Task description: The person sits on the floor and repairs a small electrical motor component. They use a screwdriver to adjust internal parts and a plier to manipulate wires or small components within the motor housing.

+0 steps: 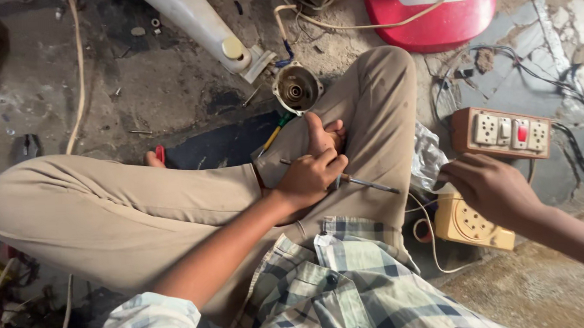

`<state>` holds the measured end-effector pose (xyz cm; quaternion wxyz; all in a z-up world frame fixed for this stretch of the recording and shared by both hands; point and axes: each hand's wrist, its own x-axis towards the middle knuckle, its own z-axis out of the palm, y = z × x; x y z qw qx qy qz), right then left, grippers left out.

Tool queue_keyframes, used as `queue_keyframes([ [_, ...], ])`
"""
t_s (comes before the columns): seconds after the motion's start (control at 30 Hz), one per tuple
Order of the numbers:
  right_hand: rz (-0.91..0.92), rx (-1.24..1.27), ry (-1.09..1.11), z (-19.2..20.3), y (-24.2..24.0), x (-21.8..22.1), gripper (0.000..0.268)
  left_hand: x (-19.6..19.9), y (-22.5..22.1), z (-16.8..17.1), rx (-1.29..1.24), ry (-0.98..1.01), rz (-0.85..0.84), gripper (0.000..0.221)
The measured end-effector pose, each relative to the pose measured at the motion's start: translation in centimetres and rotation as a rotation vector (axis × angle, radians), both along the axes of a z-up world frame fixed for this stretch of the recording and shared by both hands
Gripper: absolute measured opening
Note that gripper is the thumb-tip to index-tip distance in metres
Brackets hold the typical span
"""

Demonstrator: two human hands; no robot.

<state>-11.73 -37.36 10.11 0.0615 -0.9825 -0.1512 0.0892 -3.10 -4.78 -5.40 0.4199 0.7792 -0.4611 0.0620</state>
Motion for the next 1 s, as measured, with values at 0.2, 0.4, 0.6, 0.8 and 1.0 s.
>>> queue_keyframes([
  [0.2,0.229,0.064,-0.1,-1.0,5.4,-0.3,0.031,0.0,-0.4,0.2,0.059,-0.021,0.065,0.039],
  [0.4,0.191,0.102,-0.107,-0.3,6.1,0.1,0.029,-0.4,-0.2,1.9,0.046,0.119,0.064,0.041],
  [0.6,0.246,0.125,-0.185,-0.5,7.7,0.6,0.035,-0.3,-0.2,3.5,0.108,0.181,0.048,0.048],
  [0.8,0.213,0.084,-0.198,-1.5,9.3,0.1,0.029,-0.1,-0.2,4.4,0.141,0.244,0.041,0.044],
  [1.0,-0.012,0.212,0.053,-3.1,10.5,2.2,0.013,-1.1,0.3,3.3,0.031,0.147,0.127,0.043],
])
